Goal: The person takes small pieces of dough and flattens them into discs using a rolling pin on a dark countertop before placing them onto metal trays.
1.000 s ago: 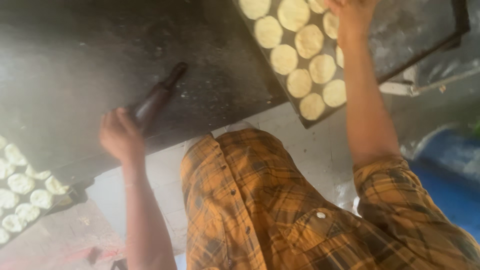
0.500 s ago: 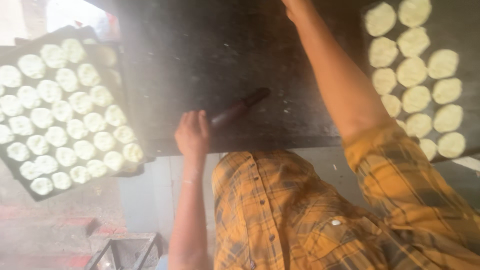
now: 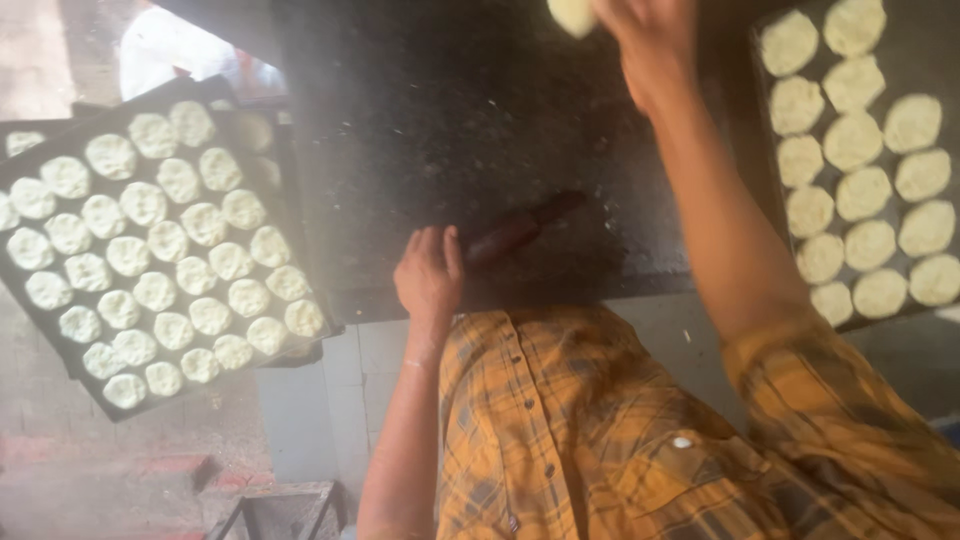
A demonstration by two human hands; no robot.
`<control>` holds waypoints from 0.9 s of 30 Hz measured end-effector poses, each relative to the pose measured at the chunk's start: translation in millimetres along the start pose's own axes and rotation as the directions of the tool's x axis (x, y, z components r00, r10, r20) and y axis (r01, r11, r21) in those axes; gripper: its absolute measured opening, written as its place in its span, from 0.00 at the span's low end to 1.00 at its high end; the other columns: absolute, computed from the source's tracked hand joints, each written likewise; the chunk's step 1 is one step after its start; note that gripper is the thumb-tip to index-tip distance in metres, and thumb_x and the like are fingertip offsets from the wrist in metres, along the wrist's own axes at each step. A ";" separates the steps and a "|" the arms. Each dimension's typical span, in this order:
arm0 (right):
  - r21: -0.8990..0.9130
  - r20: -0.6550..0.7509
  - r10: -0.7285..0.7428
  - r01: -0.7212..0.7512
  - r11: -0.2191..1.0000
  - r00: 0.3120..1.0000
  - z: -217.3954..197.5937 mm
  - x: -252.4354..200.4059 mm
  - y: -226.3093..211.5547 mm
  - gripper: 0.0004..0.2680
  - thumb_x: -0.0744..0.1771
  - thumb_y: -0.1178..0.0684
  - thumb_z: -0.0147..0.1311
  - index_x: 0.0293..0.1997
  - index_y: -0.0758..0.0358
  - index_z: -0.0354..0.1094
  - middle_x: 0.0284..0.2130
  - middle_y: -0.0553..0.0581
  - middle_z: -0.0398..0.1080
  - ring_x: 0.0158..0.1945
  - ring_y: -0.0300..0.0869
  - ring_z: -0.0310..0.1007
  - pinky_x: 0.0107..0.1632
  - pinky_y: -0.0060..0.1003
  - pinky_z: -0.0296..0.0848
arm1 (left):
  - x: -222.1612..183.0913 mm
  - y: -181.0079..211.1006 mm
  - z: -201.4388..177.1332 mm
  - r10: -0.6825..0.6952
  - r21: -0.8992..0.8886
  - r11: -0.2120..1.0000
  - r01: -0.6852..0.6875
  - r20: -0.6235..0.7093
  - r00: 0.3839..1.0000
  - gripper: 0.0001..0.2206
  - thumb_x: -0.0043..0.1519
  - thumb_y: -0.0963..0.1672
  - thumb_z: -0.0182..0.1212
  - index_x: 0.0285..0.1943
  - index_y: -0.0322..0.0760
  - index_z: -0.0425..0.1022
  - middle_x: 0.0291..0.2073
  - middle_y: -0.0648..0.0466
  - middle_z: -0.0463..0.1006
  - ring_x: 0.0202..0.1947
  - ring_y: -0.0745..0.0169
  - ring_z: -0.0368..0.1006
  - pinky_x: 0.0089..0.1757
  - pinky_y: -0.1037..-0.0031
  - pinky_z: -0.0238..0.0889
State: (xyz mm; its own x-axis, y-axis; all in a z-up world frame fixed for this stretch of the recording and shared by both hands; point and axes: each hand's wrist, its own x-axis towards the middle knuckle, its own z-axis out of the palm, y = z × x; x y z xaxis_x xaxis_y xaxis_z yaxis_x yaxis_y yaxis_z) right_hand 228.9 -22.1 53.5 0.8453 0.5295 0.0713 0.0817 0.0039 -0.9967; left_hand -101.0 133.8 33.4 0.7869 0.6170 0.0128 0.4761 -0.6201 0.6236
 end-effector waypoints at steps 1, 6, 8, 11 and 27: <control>-0.027 -0.009 -0.003 0.003 1.000 1.000 -20.5 -46.5 -0.5 0.11 0.71 0.63 0.59 0.60 0.67 0.66 0.53 0.52 0.71 0.59 0.38 0.74 0.62 0.38 0.77 | -1.2 -0.5 1.8 0.022 -0.003 1.000 -0.022 -0.020 1.000 0.11 0.70 0.47 0.55 0.38 0.36 0.75 0.33 0.45 0.76 0.30 0.38 0.74 0.31 0.55 0.65; -0.412 -0.097 0.073 -0.107 0.905 0.993 -97.9 -217.3 27.2 0.09 0.73 0.60 0.56 0.60 0.65 0.72 0.53 0.58 0.74 0.52 0.42 0.76 0.54 0.38 0.78 | -7.3 0.2 24.4 0.036 0.034 0.999 -0.034 -0.045 0.998 0.14 0.71 0.47 0.56 0.37 0.32 0.76 0.32 0.41 0.76 0.32 0.35 0.73 0.32 0.52 0.63; -0.750 -0.105 -0.104 -0.010 0.661 0.989 -115.9 -240.2 36.8 0.08 0.72 0.60 0.56 0.58 0.64 0.74 0.58 0.61 0.71 0.55 0.47 0.75 0.53 0.39 0.78 | -9.2 -1.4 34.7 0.047 0.082 0.996 -0.044 -0.046 0.998 0.15 0.71 0.47 0.56 0.35 0.31 0.75 0.30 0.40 0.76 0.32 0.34 0.73 0.33 0.51 0.62; -0.692 0.141 -0.112 0.179 0.700 0.984 -114.6 -242.1 45.3 0.10 0.70 0.55 0.60 0.57 0.66 0.73 0.57 0.62 0.71 0.56 0.50 0.74 0.58 0.41 0.74 | -10.9 -0.9 45.0 0.149 0.142 0.981 -0.131 -0.123 0.981 0.15 0.73 0.46 0.54 0.38 0.29 0.74 0.32 0.39 0.75 0.33 0.34 0.72 0.35 0.51 0.63; -0.706 0.356 -0.213 0.412 0.576 0.910 -120.8 -238.6 78.8 0.11 0.73 0.63 0.52 0.64 0.64 0.68 0.63 0.59 0.69 0.70 0.48 0.67 0.70 0.42 0.72 | -24.6 34.7 33.9 0.255 0.145 0.958 -0.246 -0.043 0.966 0.23 0.75 0.53 0.47 0.40 0.31 0.76 0.33 0.42 0.76 0.32 0.39 0.73 0.32 0.55 0.62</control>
State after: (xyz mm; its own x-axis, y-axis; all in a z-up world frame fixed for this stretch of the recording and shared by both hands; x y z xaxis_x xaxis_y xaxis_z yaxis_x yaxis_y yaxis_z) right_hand 97.4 -250.6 -37.2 0.5635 0.7832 0.2628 0.7679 -0.3792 -0.5163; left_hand -90.5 80.7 28.3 0.8644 0.4591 0.2050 0.3194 -0.8164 0.4811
